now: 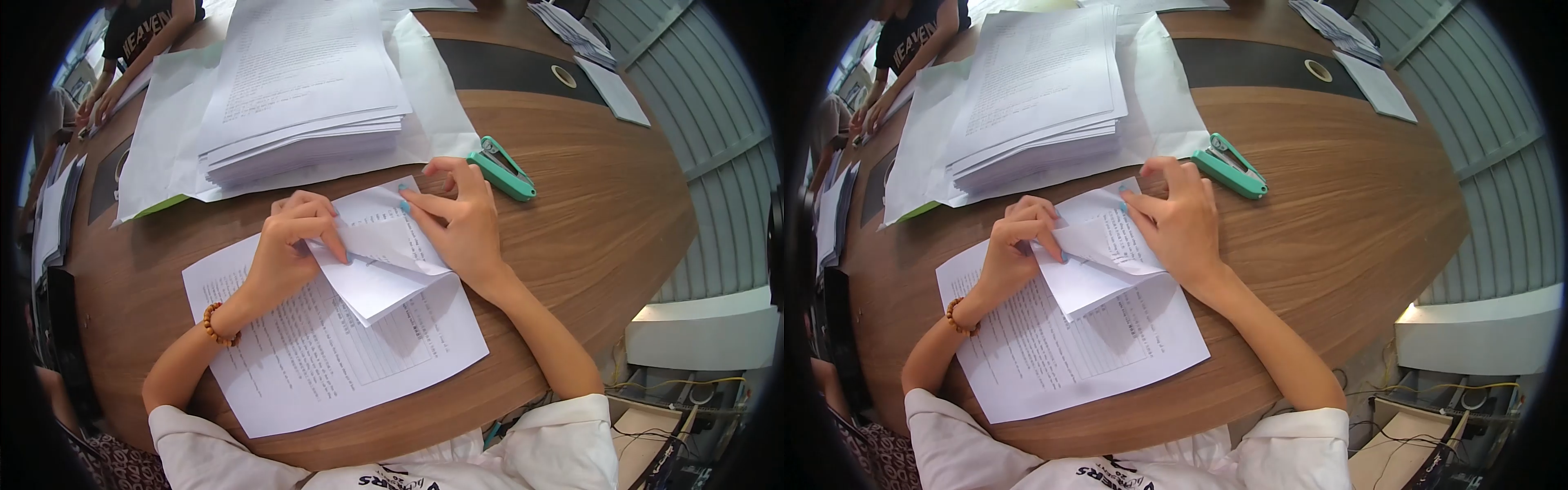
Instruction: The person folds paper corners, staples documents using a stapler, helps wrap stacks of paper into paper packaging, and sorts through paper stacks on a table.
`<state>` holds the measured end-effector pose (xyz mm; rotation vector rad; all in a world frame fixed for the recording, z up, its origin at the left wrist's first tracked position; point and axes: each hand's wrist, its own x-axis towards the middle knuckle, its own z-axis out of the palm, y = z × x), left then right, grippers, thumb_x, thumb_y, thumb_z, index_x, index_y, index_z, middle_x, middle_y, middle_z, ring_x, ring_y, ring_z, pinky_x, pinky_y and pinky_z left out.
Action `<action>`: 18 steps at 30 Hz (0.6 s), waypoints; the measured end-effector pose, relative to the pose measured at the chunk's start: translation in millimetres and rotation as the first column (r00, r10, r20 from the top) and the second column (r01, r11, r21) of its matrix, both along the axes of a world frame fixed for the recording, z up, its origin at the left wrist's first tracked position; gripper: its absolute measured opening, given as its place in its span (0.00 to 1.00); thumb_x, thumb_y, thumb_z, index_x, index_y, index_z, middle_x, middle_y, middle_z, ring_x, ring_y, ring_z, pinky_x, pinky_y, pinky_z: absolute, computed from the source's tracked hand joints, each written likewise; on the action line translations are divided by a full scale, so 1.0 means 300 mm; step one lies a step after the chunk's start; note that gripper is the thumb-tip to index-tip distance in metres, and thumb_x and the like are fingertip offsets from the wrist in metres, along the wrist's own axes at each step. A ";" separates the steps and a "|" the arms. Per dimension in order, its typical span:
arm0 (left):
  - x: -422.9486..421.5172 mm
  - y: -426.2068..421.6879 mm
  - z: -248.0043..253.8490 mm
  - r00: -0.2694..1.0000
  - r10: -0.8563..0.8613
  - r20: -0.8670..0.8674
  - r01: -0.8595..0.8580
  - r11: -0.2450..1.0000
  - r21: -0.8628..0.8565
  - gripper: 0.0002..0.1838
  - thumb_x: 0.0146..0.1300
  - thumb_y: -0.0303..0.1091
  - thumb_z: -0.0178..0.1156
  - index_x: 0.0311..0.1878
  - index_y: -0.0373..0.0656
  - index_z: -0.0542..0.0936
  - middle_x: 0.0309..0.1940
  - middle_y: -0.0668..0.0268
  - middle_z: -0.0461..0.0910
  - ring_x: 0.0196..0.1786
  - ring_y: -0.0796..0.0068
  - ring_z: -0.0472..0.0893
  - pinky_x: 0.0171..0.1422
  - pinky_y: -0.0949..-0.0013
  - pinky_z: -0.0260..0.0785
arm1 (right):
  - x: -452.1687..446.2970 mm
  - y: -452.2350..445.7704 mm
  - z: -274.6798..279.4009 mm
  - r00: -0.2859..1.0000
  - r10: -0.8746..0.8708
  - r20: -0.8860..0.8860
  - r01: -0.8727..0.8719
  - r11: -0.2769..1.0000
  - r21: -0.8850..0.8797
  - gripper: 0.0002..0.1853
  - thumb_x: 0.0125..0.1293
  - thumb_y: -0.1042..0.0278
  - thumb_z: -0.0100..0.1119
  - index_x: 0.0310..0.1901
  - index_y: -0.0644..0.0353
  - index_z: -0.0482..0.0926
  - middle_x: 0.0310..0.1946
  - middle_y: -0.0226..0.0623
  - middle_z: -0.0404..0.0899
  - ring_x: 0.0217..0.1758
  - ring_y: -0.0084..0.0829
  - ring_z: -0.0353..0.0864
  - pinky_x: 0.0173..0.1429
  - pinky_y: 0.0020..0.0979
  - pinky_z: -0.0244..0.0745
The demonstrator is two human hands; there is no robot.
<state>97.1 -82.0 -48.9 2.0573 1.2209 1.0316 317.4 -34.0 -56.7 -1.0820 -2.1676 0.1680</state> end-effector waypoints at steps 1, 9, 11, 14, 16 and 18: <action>0.000 0.000 -0.001 1.000 -0.006 -0.003 0.006 1.000 0.005 0.16 0.31 0.09 0.55 0.19 0.45 0.79 0.25 0.72 0.75 0.45 0.72 0.72 0.53 0.68 0.52 | -0.002 -0.004 0.002 1.000 0.023 -0.001 -0.023 0.997 0.070 0.07 0.49 0.71 0.63 0.32 0.54 0.83 0.41 0.27 0.70 0.40 0.27 0.68 0.41 0.31 0.61; 0.017 -0.008 0.008 0.996 0.086 0.007 -0.086 0.988 0.129 0.14 0.33 0.12 0.62 0.22 0.45 0.78 0.38 0.68 0.75 0.54 0.67 0.72 0.58 0.63 0.57 | -0.002 -0.024 -0.007 0.977 0.160 -0.140 -0.135 0.976 0.171 0.09 0.48 0.76 0.63 0.33 0.58 0.81 0.39 0.29 0.74 0.32 0.25 0.75 0.33 0.26 0.71; 0.063 -0.011 0.026 0.947 0.146 0.285 -0.143 0.989 -0.034 0.14 0.33 0.12 0.63 0.23 0.45 0.79 0.40 0.67 0.74 0.52 0.68 0.72 0.57 0.64 0.59 | 0.001 -0.038 0.004 0.962 0.201 -0.183 -0.180 0.975 0.128 0.08 0.49 0.77 0.62 0.34 0.58 0.81 0.38 0.31 0.75 0.31 0.25 0.76 0.31 0.26 0.72; 0.056 -0.014 0.026 0.862 0.208 0.462 -0.111 0.967 -0.228 0.15 0.33 0.13 0.63 0.24 0.45 0.80 0.42 0.67 0.75 0.47 0.70 0.72 0.54 0.66 0.60 | 0.009 -0.051 0.029 0.898 0.312 -0.311 -0.325 0.946 0.010 0.09 0.50 0.78 0.61 0.35 0.59 0.81 0.36 0.33 0.76 0.28 0.26 0.77 0.31 0.27 0.74; 0.031 -0.017 0.013 0.899 0.175 0.401 -0.072 0.963 -0.260 0.16 0.33 0.12 0.62 0.26 0.45 0.81 0.40 0.68 0.76 0.45 0.71 0.72 0.53 0.69 0.60 | 0.021 -0.043 0.033 0.773 0.108 -0.626 -0.350 0.895 -0.278 0.11 0.51 0.79 0.60 0.38 0.59 0.81 0.40 0.36 0.74 0.29 0.26 0.76 0.32 0.27 0.74; 0.003 -0.010 -0.002 0.996 -0.045 -0.072 0.049 0.997 0.058 0.18 0.32 0.11 0.61 0.26 0.47 0.83 0.34 0.73 0.78 0.40 0.73 0.71 0.49 0.70 0.58 | 0.019 -0.010 0.013 0.869 0.075 -0.489 -0.220 0.944 -0.245 0.12 0.50 0.78 0.61 0.39 0.58 0.81 0.43 0.36 0.72 0.34 0.27 0.75 0.36 0.28 0.73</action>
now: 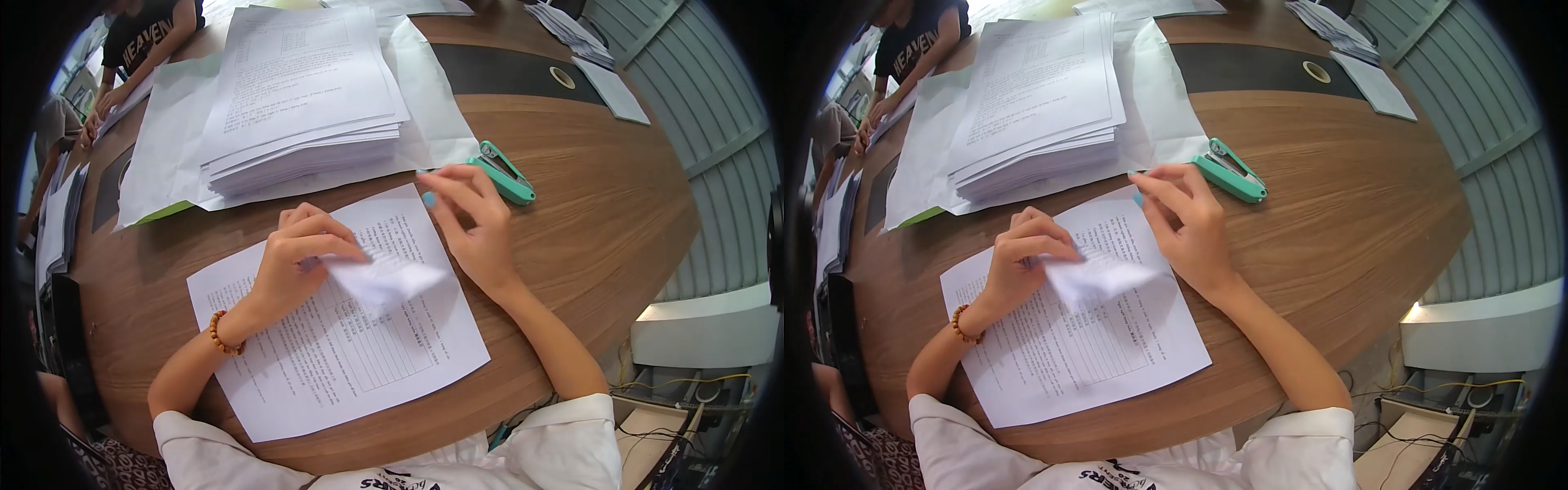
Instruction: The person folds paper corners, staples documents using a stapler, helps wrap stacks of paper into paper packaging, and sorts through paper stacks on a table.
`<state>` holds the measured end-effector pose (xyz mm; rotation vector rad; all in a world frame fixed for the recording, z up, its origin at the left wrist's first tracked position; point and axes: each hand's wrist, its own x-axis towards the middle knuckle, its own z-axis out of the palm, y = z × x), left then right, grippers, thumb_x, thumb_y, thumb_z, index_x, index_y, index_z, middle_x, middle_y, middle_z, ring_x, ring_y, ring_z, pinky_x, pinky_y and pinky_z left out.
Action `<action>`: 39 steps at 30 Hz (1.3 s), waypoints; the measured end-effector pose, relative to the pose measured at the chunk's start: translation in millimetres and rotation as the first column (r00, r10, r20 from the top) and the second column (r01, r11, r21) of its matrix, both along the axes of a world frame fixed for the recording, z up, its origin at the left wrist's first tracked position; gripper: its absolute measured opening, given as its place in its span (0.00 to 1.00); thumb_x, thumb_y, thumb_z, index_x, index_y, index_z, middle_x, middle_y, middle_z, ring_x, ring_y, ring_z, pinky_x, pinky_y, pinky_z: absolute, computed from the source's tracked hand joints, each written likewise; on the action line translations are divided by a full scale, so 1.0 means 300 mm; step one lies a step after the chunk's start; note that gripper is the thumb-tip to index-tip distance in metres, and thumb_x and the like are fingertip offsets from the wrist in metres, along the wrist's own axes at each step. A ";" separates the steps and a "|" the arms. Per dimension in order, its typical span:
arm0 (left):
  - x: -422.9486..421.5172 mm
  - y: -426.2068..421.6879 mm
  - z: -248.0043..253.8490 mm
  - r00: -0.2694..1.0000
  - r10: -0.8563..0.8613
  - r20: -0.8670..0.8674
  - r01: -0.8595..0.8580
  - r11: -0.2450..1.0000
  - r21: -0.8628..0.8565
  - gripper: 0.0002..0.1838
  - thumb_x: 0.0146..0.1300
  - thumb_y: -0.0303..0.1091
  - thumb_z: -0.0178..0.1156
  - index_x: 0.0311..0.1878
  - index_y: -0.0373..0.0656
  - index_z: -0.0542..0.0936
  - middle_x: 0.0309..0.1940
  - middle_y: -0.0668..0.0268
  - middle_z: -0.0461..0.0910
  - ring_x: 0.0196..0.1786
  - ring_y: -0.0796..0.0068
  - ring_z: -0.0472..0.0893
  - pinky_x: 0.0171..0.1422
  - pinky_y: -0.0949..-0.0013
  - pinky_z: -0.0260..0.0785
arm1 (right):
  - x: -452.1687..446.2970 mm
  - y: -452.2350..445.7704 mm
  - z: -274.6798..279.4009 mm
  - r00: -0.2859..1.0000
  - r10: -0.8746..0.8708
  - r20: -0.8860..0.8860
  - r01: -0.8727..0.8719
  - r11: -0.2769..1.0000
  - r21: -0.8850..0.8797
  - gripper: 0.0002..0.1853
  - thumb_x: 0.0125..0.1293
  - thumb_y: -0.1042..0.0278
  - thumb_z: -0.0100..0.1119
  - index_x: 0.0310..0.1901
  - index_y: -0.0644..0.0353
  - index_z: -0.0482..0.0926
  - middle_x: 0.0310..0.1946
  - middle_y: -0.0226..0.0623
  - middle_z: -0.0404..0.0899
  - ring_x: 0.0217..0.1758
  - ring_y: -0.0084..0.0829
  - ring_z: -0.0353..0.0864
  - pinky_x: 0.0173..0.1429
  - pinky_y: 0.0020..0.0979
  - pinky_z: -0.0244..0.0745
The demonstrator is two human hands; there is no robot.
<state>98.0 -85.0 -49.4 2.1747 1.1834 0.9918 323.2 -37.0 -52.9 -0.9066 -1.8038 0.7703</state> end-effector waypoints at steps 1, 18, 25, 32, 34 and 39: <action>-0.001 0.002 0.001 1.000 0.000 0.001 0.000 1.000 -0.001 0.18 0.32 0.11 0.61 0.26 0.47 0.83 0.34 0.73 0.78 0.40 0.73 0.71 0.49 0.70 0.58 | -0.001 0.011 -0.008 0.983 -0.105 0.147 0.092 0.991 0.093 0.13 0.50 0.76 0.63 0.40 0.57 0.82 0.46 0.36 0.71 0.39 0.28 0.74 0.40 0.29 0.72; 0.015 -0.015 0.021 0.992 0.095 0.081 -0.086 0.990 -0.108 0.20 0.36 0.14 0.65 0.24 0.59 0.85 0.54 0.67 0.71 0.57 0.67 0.66 0.53 0.69 0.61 | -0.018 -0.015 -0.029 0.936 -0.190 0.296 0.043 0.897 0.441 0.13 0.48 0.74 0.65 0.38 0.54 0.83 0.44 0.31 0.73 0.38 0.27 0.75 0.37 0.27 0.70; 0.002 -0.012 0.018 0.997 0.076 -0.028 -0.077 0.996 -0.053 0.18 0.35 0.16 0.67 0.23 0.59 0.85 0.54 0.70 0.73 0.60 0.66 0.64 0.57 0.67 0.56 | -0.016 -0.010 0.001 0.988 -0.111 0.110 0.079 0.962 0.262 0.19 0.47 0.78 0.65 0.44 0.57 0.80 0.39 0.33 0.78 0.35 0.27 0.77 0.33 0.23 0.76; 0.005 -0.007 0.016 0.997 0.045 -0.057 -0.044 0.999 0.031 0.16 0.34 0.19 0.68 0.22 0.58 0.85 0.52 0.71 0.74 0.62 0.65 0.63 0.60 0.64 0.53 | -0.002 -0.003 0.013 0.911 -0.254 0.326 0.046 0.846 0.531 0.22 0.44 0.80 0.65 0.45 0.54 0.80 0.35 0.27 0.79 0.41 0.28 0.72 0.30 0.22 0.70; 0.011 -0.008 0.018 0.998 0.042 -0.040 -0.041 0.999 0.019 0.15 0.35 0.19 0.68 0.22 0.58 0.85 0.51 0.71 0.74 0.62 0.65 0.63 0.60 0.64 0.53 | -0.005 0.002 -0.007 0.972 -0.138 0.191 0.048 0.910 0.413 0.22 0.46 0.80 0.64 0.46 0.53 0.79 0.33 0.27 0.80 0.38 0.25 0.74 0.33 0.22 0.68; 0.012 0.000 0.005 0.998 0.014 0.060 -0.018 0.998 0.063 0.14 0.34 0.17 0.67 0.21 0.52 0.84 0.44 0.71 0.78 0.53 0.69 0.71 0.57 0.65 0.54 | 0.024 -0.017 0.028 0.924 0.366 -0.108 -0.375 0.923 -0.085 0.26 0.46 0.86 0.61 0.51 0.63 0.75 0.31 0.35 0.79 0.33 0.25 0.76 0.44 0.25 0.70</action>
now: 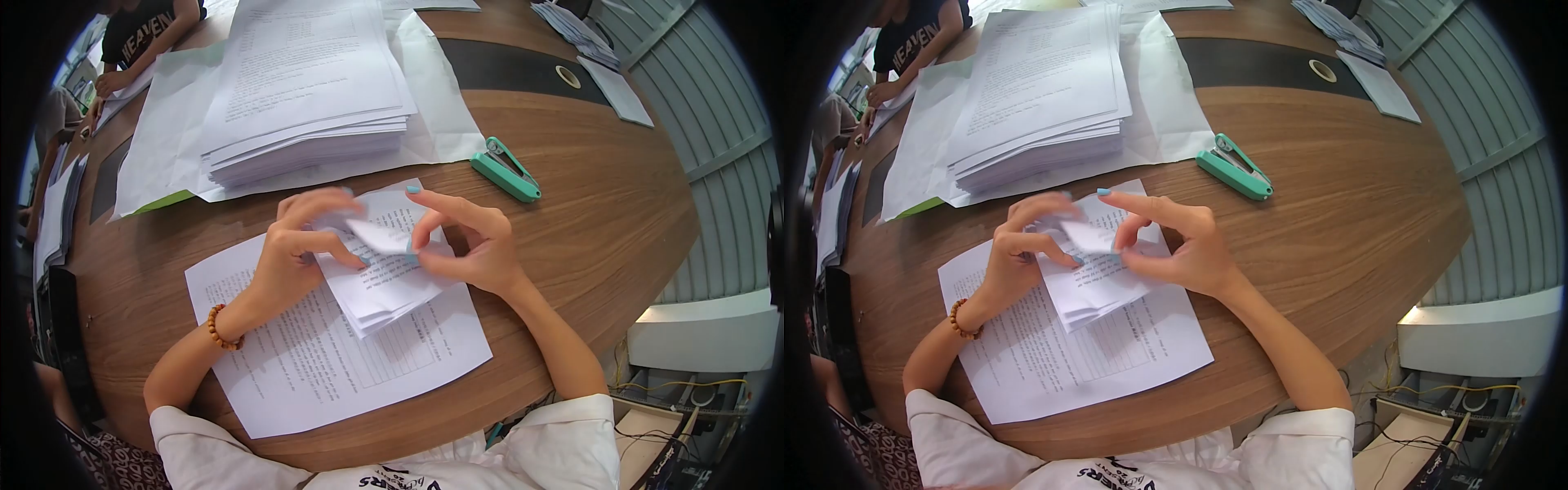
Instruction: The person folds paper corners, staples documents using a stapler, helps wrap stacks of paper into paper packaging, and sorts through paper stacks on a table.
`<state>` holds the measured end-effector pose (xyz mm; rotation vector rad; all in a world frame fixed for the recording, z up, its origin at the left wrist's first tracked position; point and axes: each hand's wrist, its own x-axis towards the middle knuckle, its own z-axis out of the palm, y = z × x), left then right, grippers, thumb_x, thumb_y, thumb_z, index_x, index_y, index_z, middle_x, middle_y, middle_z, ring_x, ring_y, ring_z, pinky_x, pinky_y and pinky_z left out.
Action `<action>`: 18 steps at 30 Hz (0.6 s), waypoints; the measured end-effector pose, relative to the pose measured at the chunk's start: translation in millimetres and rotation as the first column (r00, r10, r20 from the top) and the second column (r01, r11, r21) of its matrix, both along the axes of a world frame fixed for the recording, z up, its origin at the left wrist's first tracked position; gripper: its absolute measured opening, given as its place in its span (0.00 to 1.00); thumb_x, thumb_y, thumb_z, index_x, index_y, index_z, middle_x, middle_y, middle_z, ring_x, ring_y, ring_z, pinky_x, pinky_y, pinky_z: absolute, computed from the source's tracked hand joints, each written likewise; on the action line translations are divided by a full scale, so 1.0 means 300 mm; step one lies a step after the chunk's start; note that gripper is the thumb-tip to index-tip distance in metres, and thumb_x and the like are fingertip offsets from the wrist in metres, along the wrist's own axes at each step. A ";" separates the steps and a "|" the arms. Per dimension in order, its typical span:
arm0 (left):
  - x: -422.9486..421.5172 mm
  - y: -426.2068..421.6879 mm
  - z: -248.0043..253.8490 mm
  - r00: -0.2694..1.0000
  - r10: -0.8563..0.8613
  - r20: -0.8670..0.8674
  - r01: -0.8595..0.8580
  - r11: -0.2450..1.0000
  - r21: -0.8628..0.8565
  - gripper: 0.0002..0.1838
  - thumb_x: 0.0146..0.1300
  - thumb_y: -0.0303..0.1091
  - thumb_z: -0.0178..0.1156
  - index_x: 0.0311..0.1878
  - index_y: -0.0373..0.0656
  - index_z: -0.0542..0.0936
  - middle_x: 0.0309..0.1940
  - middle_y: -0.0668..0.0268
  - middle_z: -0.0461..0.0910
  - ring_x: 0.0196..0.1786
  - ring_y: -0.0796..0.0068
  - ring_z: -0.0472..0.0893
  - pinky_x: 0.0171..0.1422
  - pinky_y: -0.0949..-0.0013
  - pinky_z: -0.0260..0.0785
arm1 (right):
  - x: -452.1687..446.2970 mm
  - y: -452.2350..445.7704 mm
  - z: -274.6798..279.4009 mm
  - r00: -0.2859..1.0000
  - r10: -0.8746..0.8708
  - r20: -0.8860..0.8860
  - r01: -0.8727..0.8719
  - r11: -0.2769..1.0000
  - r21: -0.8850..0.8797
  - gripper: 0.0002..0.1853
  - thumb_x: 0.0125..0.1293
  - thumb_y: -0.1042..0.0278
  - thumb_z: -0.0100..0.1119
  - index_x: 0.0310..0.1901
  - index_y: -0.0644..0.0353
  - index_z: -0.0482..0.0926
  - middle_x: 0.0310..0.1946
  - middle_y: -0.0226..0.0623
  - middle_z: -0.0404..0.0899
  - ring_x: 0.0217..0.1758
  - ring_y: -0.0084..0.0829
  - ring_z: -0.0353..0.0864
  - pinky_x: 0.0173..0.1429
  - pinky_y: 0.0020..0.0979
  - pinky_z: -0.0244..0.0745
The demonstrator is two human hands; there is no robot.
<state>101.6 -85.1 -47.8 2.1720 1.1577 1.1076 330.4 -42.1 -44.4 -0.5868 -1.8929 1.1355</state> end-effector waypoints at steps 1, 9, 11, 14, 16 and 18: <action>-0.009 0.004 -0.005 1.000 0.003 -0.002 -0.003 1.000 0.001 0.14 0.34 0.17 0.67 0.21 0.52 0.84 0.44 0.71 0.78 0.53 0.69 0.71 0.57 0.65 0.54 | 0.002 0.002 0.004 0.990 0.124 -0.062 -0.130 0.987 -0.095 0.26 0.46 0.86 0.61 0.52 0.64 0.74 0.30 0.35 0.78 0.32 0.24 0.76 0.43 0.24 0.71; -0.018 0.004 -0.009 0.997 -0.076 -0.003 0.076 0.996 -0.039 0.14 0.33 0.14 0.65 0.20 0.48 0.83 0.27 0.76 0.78 0.36 0.78 0.71 0.49 0.70 0.51 | -0.022 0.026 -0.029 0.782 -0.511 0.357 0.311 0.816 0.488 0.17 0.48 0.65 0.67 0.43 0.57 0.81 0.47 0.35 0.70 0.52 0.34 0.63 0.51 0.33 0.62; -0.020 0.002 -0.007 0.997 -0.073 -0.006 0.073 0.996 -0.054 0.13 0.33 0.15 0.65 0.20 0.49 0.83 0.27 0.77 0.78 0.37 0.77 0.71 0.50 0.70 0.51 | -0.027 0.019 -0.050 0.773 -0.495 0.397 0.292 0.833 0.470 0.17 0.49 0.62 0.66 0.42 0.55 0.82 0.49 0.35 0.69 0.55 0.36 0.60 0.56 0.37 0.58; -0.013 0.000 -0.009 0.998 -0.056 -0.008 0.056 0.998 -0.040 0.13 0.34 0.16 0.66 0.20 0.50 0.83 0.28 0.78 0.78 0.40 0.75 0.72 0.52 0.68 0.51 | -0.022 0.020 -0.045 0.779 -0.486 0.396 0.244 0.816 0.524 0.19 0.46 0.65 0.68 0.43 0.54 0.82 0.50 0.36 0.69 0.52 0.35 0.63 0.54 0.36 0.60; -0.010 0.001 -0.004 0.999 -0.039 -0.009 0.039 0.999 -0.014 0.13 0.35 0.16 0.66 0.21 0.50 0.83 0.28 0.78 0.78 0.41 0.74 0.72 0.53 0.67 0.52 | -0.022 0.021 -0.036 0.855 -0.406 0.323 0.196 0.828 0.525 0.24 0.42 0.71 0.71 0.46 0.55 0.81 0.48 0.38 0.73 0.49 0.31 0.69 0.50 0.29 0.67; -0.009 0.002 0.002 0.999 -0.017 -0.047 0.019 0.999 0.042 0.12 0.36 0.17 0.66 0.21 0.51 0.83 0.28 0.79 0.78 0.46 0.72 0.72 0.55 0.66 0.51 | -0.021 0.003 -0.013 0.919 -0.286 0.272 0.179 0.916 0.358 0.25 0.42 0.72 0.70 0.47 0.56 0.80 0.45 0.39 0.75 0.46 0.29 0.73 0.47 0.28 0.69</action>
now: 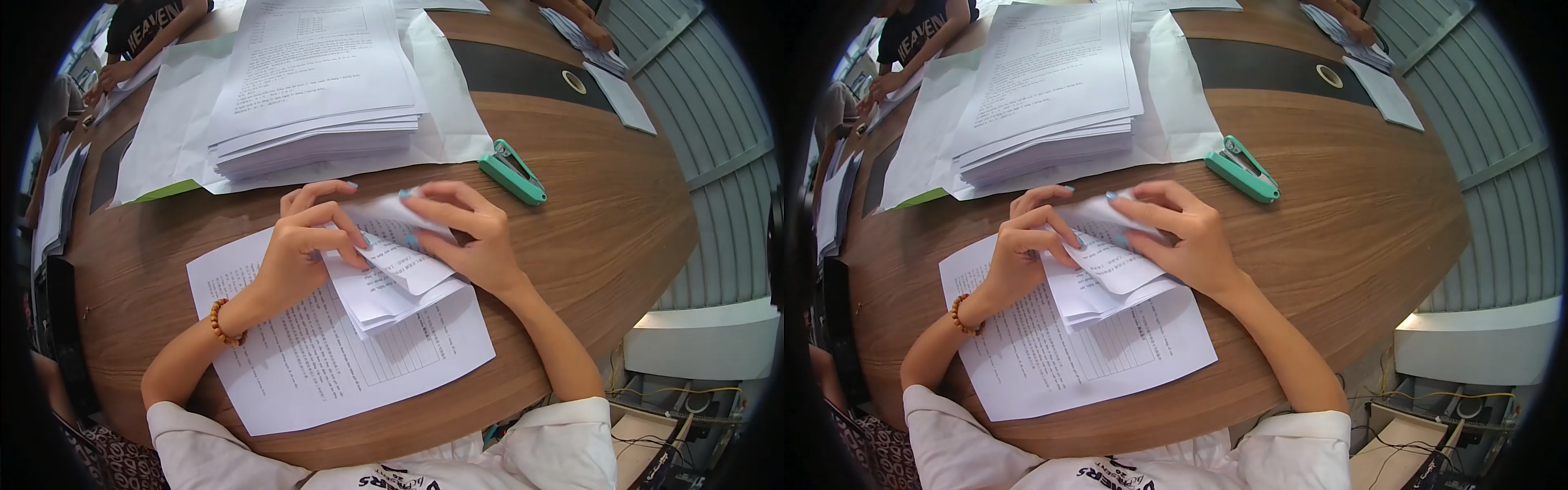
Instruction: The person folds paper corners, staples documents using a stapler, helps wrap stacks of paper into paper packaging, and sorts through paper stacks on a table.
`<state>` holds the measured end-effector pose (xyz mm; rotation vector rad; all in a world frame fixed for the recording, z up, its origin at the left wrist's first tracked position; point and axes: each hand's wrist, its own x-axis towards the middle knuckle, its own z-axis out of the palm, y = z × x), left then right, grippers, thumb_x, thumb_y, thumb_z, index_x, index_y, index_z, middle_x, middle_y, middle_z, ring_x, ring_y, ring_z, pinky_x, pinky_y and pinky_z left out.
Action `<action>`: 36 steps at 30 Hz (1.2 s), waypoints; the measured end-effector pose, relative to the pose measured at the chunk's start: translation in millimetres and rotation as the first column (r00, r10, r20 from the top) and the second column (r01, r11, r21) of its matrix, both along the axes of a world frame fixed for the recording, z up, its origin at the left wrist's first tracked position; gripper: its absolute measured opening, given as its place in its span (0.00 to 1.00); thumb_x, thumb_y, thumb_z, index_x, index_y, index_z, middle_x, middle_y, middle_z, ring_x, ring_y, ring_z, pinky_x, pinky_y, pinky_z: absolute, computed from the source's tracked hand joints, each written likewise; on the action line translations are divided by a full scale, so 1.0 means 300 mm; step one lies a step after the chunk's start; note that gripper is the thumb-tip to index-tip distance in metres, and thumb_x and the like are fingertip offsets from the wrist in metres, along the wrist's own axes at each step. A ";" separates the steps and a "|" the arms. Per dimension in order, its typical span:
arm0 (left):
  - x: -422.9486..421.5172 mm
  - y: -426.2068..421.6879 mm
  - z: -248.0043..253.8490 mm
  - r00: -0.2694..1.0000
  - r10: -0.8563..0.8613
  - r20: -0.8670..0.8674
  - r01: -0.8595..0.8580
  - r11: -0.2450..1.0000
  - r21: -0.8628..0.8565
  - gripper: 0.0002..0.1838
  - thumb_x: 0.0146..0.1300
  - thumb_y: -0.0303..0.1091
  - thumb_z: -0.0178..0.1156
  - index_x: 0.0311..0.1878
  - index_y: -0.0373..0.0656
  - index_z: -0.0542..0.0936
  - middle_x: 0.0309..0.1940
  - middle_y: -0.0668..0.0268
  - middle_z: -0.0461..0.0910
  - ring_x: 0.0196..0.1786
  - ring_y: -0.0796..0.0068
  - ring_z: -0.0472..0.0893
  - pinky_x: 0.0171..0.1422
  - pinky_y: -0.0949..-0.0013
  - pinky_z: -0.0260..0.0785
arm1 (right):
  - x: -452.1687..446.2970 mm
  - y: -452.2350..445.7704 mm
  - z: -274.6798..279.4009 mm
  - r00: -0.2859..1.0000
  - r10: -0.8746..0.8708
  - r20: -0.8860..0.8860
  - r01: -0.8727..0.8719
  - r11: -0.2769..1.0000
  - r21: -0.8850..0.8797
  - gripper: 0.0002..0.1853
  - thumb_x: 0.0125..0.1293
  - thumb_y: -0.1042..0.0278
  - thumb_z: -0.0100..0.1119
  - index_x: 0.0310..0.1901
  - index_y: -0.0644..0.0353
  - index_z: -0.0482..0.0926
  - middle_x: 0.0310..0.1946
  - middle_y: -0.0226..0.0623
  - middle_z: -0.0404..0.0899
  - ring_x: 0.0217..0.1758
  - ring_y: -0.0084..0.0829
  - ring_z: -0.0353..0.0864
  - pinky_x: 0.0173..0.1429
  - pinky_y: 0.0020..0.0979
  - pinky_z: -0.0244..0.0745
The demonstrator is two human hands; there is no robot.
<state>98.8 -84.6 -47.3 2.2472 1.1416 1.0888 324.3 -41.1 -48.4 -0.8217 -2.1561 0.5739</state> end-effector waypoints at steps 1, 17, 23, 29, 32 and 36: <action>0.000 0.000 -0.003 1.000 -0.001 -0.001 0.001 1.000 -0.001 0.12 0.36 0.17 0.66 0.21 0.51 0.83 0.28 0.79 0.78 0.46 0.72 0.72 0.55 0.66 0.51 | 0.003 -0.007 0.006 0.990 0.068 -0.126 -0.088 0.983 -0.160 0.25 0.42 0.74 0.70 0.48 0.57 0.79 0.42 0.39 0.77 0.43 0.28 0.76 0.44 0.26 0.70; 0.019 0.056 0.033 0.994 0.103 -0.025 -0.105 0.930 -0.353 0.23 0.55 0.20 0.56 0.56 0.40 0.71 0.46 0.59 0.76 0.44 0.74 0.76 0.44 0.74 0.70 | 0.008 0.016 -0.026 0.975 -0.025 -0.220 -0.058 0.931 -0.362 0.19 0.53 0.75 0.61 0.48 0.66 0.75 0.36 0.40 0.82 0.34 0.28 0.83 0.40 0.24 0.75; 0.066 0.127 0.044 1.000 -0.027 0.015 0.030 0.924 -0.380 0.22 0.57 0.18 0.52 0.57 0.39 0.72 0.42 0.62 0.78 0.38 0.80 0.74 0.46 0.75 0.68 | 0.002 0.005 -0.019 0.988 -0.053 -0.144 0.002 0.941 -0.337 0.17 0.56 0.73 0.57 0.48 0.68 0.74 0.34 0.43 0.81 0.31 0.30 0.81 0.35 0.26 0.74; 0.096 0.099 0.035 0.991 0.088 0.104 -0.049 0.942 -0.331 0.19 0.57 0.18 0.53 0.54 0.40 0.75 0.36 0.65 0.78 0.36 0.82 0.72 0.43 0.78 0.66 | -0.019 -0.022 -0.025 0.966 -0.201 -0.162 0.153 0.951 -0.269 0.20 0.59 0.73 0.54 0.53 0.70 0.70 0.37 0.45 0.76 0.34 0.34 0.78 0.37 0.30 0.71; 0.107 0.095 0.042 0.991 0.110 0.077 -0.082 0.951 -0.297 0.19 0.57 0.18 0.53 0.53 0.40 0.75 0.35 0.66 0.78 0.35 0.83 0.70 0.40 0.81 0.64 | -0.026 -0.040 -0.028 0.970 -0.211 -0.120 0.185 0.963 -0.197 0.19 0.60 0.73 0.52 0.53 0.70 0.70 0.37 0.43 0.74 0.34 0.34 0.75 0.39 0.32 0.70; 0.112 0.107 0.042 0.980 0.147 0.134 -0.092 0.932 -0.351 0.17 0.58 0.19 0.53 0.51 0.40 0.77 0.34 0.69 0.78 0.33 0.86 0.70 0.36 0.82 0.64 | -0.028 -0.040 -0.032 0.975 -0.198 -0.098 0.190 0.978 -0.083 0.18 0.60 0.74 0.51 0.52 0.71 0.71 0.39 0.43 0.73 0.36 0.35 0.74 0.41 0.32 0.69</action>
